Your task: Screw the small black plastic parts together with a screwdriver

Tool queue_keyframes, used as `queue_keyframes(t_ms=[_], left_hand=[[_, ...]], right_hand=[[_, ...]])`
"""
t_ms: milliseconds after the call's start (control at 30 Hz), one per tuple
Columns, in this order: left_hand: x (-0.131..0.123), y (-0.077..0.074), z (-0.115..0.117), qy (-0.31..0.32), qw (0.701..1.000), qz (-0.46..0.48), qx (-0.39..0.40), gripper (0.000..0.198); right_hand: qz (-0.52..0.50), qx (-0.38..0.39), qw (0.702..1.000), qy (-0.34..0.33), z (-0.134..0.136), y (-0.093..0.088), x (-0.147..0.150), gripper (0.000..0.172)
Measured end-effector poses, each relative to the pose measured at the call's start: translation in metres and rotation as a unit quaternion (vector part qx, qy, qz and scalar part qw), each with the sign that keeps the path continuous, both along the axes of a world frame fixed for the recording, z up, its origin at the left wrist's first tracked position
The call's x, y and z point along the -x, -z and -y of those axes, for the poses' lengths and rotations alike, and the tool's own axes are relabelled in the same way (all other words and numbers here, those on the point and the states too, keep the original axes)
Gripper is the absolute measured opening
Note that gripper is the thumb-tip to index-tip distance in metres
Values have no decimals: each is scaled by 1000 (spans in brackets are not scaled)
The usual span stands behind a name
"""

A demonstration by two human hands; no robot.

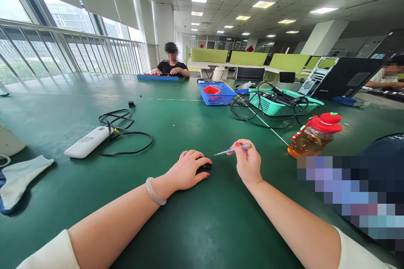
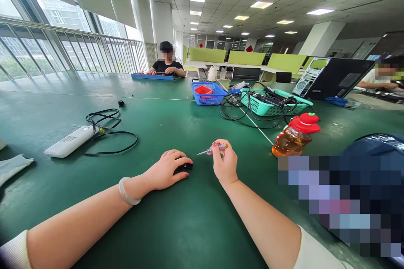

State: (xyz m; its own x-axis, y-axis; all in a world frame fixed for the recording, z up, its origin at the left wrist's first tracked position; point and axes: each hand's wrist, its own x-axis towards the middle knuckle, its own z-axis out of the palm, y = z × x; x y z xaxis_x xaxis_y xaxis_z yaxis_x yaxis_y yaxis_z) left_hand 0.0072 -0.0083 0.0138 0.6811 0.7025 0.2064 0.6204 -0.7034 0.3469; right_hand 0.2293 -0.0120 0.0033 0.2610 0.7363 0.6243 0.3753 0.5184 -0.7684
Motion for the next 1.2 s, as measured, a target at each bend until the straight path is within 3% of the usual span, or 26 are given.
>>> queue_keyframes(t_ms=[233,367,533,767,900,1000,1200], left_hand=[[3,-4,8,-26,999,-12,34,23],[25,-13,22,-35,997,-24,68,22],[92,-18,50,-90,992,-25,86,24],[212,-19,81,-306,949,-49,59,39],[256,-18,87,-379,922,-69,42,46],[266,-15,86,-414,907,-68,47,52],[253,-15,87,-389,919,-56,22,57]], right_hand=[[42,-3,999,4,5,-4,3,20],[40,-9,999,2,4,-2,3,19],[45,-6,999,-15,3,0,4,18],[55,0,998,-19,5,0,5,18],[55,3,998,-19,4,0,6,18],[60,4,998,-16,4,0,6,18],[67,-1,998,-13,5,0,6,17]])
